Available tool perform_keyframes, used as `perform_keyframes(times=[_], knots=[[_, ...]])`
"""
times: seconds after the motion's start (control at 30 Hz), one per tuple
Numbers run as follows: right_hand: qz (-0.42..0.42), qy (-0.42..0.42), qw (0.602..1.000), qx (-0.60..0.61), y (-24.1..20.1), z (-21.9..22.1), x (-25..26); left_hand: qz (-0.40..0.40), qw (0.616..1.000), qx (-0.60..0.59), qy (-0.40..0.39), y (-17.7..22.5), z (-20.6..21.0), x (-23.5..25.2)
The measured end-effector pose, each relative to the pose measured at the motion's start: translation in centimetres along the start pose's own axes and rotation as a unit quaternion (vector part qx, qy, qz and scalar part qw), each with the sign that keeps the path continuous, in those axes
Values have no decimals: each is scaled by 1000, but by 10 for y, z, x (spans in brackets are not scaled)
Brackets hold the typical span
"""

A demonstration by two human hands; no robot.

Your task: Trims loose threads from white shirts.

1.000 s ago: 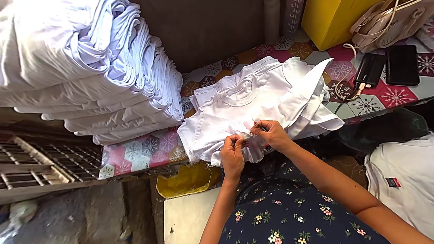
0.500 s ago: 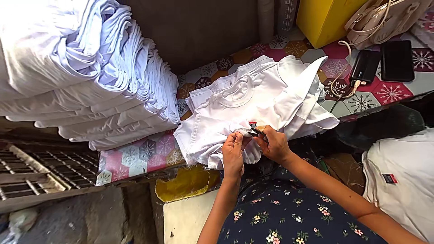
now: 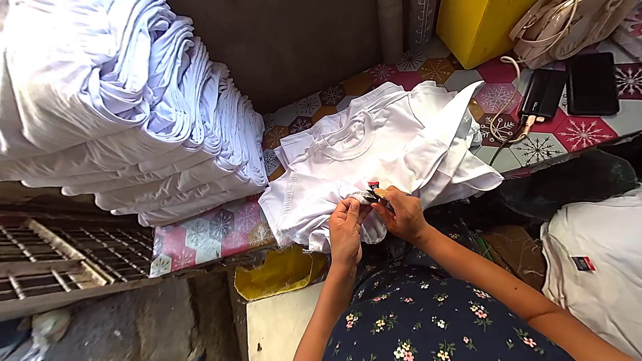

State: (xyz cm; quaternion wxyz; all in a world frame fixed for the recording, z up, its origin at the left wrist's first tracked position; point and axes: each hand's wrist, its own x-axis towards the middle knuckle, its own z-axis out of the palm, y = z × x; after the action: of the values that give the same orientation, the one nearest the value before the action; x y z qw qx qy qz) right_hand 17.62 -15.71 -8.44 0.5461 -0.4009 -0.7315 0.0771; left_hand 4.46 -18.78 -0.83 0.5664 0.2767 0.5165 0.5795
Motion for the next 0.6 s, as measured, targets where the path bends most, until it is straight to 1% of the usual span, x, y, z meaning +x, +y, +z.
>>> perform_keyframes(times=[0.1, 0.17, 0.2, 0.23, 0.27, 0.33, 0.37, 0.43, 0.5, 0.53, 0.57, 0.6], knots=[[-26, 3, 1000, -2, -1, 1, 2, 2, 1000, 11, -1, 0, -1, 1], [-20, 2, 1000, 14, -3, 0, 3, 5, 1000, 16, -4, 0, -1, 1], [7, 2, 999, 33, -4, -1, 3, 6, 1000, 15, -4, -1, -1, 1], [55, -2, 996, 63, -6, -2, 4, 8, 1000, 13, -5, -1, -1, 2], [120, -15, 987, 110, -8, -4, 6, 10, 1000, 13, -8, -1, -2, 2], [244, -64, 944, 211, -10, -10, 14, 13, 1000, 16, -21, -3, -3, 3], [287, -93, 919, 255, -9, -12, 19, 16, 999, 20, -29, -5, -4, 3], [335, -150, 877, 310, -8, -14, 28, 23, 998, 41, -43, -7, -6, 4], [363, -177, 852, 333, -8, -13, 34, 31, 993, 102, -57, -5, -14, 2], [375, -184, 844, 337, -7, -12, 36, 34, 984, 164, -65, -2, -23, -2], [383, -185, 839, 339, -7, -12, 37, 40, 963, 259, -63, 5, -36, -6], [390, -180, 836, 342, -7, -11, 37, 45, 923, 380, -45, 15, -54, -12]])
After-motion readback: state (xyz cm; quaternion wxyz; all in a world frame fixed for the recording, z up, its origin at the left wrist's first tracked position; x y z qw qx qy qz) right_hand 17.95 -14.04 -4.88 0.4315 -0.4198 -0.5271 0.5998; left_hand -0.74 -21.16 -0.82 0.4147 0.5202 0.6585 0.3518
